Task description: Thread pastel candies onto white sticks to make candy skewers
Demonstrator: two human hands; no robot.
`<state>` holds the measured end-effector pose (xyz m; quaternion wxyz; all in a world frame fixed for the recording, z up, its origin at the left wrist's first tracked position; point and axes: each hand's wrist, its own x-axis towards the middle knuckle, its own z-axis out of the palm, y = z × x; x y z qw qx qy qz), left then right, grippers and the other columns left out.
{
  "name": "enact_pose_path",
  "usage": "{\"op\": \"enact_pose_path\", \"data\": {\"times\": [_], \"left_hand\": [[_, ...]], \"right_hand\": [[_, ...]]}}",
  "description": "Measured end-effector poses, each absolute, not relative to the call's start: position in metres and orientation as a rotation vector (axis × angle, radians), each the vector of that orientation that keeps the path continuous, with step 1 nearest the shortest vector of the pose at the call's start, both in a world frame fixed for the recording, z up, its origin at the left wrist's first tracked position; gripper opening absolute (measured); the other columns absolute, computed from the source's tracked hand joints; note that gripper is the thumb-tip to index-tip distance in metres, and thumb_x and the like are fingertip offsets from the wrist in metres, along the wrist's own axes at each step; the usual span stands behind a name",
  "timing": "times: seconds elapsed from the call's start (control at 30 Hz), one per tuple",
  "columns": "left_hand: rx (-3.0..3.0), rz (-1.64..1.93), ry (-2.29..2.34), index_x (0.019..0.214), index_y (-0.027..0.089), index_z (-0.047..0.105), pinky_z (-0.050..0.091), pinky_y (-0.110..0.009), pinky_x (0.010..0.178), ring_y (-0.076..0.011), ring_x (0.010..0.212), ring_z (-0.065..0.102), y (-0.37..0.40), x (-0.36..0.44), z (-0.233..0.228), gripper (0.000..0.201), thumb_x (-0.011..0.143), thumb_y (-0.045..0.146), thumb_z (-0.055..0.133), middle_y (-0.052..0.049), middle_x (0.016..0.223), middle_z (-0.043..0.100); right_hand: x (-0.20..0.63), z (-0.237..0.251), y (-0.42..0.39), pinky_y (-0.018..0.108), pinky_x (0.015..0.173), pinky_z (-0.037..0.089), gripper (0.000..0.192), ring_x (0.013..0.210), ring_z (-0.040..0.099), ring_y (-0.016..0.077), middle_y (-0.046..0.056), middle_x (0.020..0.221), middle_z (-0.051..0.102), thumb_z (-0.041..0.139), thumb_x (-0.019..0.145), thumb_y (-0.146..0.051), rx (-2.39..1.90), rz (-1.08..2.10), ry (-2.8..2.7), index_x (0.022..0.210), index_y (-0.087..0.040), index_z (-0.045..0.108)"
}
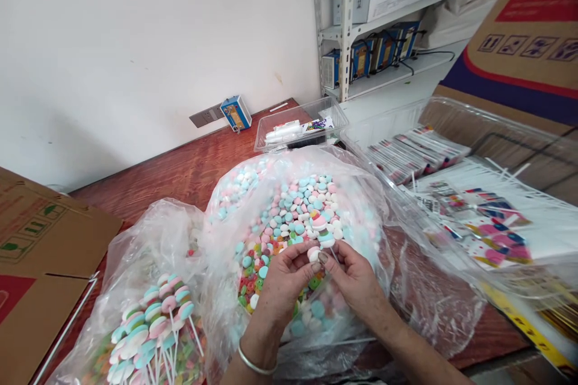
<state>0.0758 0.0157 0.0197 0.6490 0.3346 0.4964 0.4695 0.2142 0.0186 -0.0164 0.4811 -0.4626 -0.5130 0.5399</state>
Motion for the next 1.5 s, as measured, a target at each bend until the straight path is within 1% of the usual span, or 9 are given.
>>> {"op": "enact_pose_path", "data": {"times": [0.1, 0.17, 0.27, 0.43, 0.63, 0.9, 1.1, 1.27, 1.5], "left_hand": [[0.743, 1.107, 1.150, 0.101, 0.015, 0.074, 0.053, -0.029, 0.085, -0.0191, 0.091, 0.067, 0.016, 0.074, 0.014, 0.040, 0.065, 0.029, 0.085, -0.009, 0.098, 0.074], [0.702, 1.180, 1.174, 0.099, 0.016, 0.074, 0.053, -0.027, 0.081, -0.0167, 0.086, 0.067, 0.018, 0.071, 0.011, 0.036, 0.067, 0.029, 0.084, -0.008, 0.095, 0.074], [0.602, 1.317, 1.196, 0.094, 0.016, 0.074, 0.054, -0.025, 0.077, -0.0150, 0.082, 0.067, 0.024, 0.064, 0.009, 0.033, 0.066, 0.029, 0.085, -0.005, 0.089, 0.073], [0.552, 1.405, 1.217, 0.095, 0.016, 0.074, 0.053, -0.023, 0.074, -0.0128, 0.078, 0.065, 0.029, 0.054, 0.009, 0.038, 0.062, 0.030, 0.087, -0.004, 0.090, 0.072], [0.598, 1.385, 1.261, 0.102, 0.016, 0.074, 0.052, -0.025, 0.072, -0.0136, 0.074, 0.064, 0.026, 0.050, 0.006, 0.043, 0.064, 0.032, 0.085, -0.005, 0.087, 0.072], [0.759, 1.336, 1.394, 0.106, 0.017, 0.072, 0.052, -0.026, 0.075, -0.0161, 0.080, 0.066, 0.025, 0.046, -0.002, 0.042, 0.067, 0.031, 0.082, -0.005, 0.089, 0.073], [0.974, 1.298, 1.423, 0.101, 0.022, 0.074, 0.053, -0.027, 0.076, -0.0178, 0.087, 0.067, 0.024, 0.046, -0.006, 0.029, 0.073, 0.029, 0.077, -0.005, 0.094, 0.074], [1.089, 1.274, 1.428, 0.099, 0.022, 0.073, 0.053, -0.028, 0.077, -0.0178, 0.088, 0.066, 0.024, 0.047, -0.005, 0.022, 0.077, 0.027, 0.072, -0.005, 0.098, 0.073], [1.190, 1.273, 1.521, 0.103, 0.021, 0.073, 0.052, -0.030, 0.078, -0.0197, 0.089, 0.065, 0.020, 0.053, -0.005, 0.024, 0.081, 0.028, 0.068, -0.007, 0.101, 0.072]], "right_hand": [[0.216, -0.015, 0.017, 0.026, 0.073, 0.048, 0.022, 0.081, 0.060, 0.0182, 0.001, 0.085, 0.065, 0.052, 0.091, -0.042, -1.148, 1.301, -1.300, 0.089, -0.021, 0.059], [0.220, -0.013, 0.014, 0.026, 0.067, 0.045, 0.026, 0.074, 0.058, 0.0177, 0.000, 0.078, 0.062, 0.045, 0.093, -0.042, -1.230, 1.247, -1.404, 0.081, -0.022, 0.055], [0.228, -0.009, 0.003, 0.027, 0.060, 0.040, 0.030, 0.063, 0.053, 0.0170, -0.001, 0.067, 0.057, 0.037, 0.096, -0.040, -1.330, 1.195, -1.665, 0.076, -0.022, 0.050], [0.234, -0.005, -0.012, 0.026, 0.059, 0.038, 0.033, 0.065, 0.056, 0.0168, -0.001, 0.069, 0.060, 0.031, 0.098, -0.038, -1.294, 1.245, -1.880, 0.076, -0.022, 0.050], [0.231, 0.000, -0.012, 0.025, 0.058, 0.038, 0.032, 0.064, 0.056, 0.0160, -0.002, 0.068, 0.060, 0.034, 0.097, -0.036, -1.299, 1.249, -1.882, 0.074, -0.022, 0.051], [0.231, 0.001, -0.011, 0.025, 0.057, 0.037, 0.033, 0.063, 0.051, 0.0160, -0.002, 0.066, 0.055, 0.034, 0.095, -0.038, -1.317, 1.343, -1.815, 0.071, -0.021, 0.048], [0.229, 0.004, -0.011, 0.024, 0.056, 0.036, 0.034, 0.062, 0.045, 0.0147, -0.002, 0.066, 0.050, 0.037, 0.094, -0.042, -1.282, 1.518, -1.648, 0.072, -0.021, 0.050], [0.224, -0.004, -0.015, 0.023, 0.046, 0.027, 0.033, 0.052, 0.033, 0.0113, -0.005, 0.062, 0.043, 0.039, 0.095, -0.043, -1.208, 1.638, -1.502, 0.078, -0.020, 0.054], [0.215, -0.010, -0.017, 0.022, 0.047, 0.033, 0.029, 0.058, 0.043, 0.0124, -0.002, 0.067, 0.049, 0.040, 0.094, -0.040, -1.223, 1.563, -1.437, 0.076, -0.021, 0.050]]}}
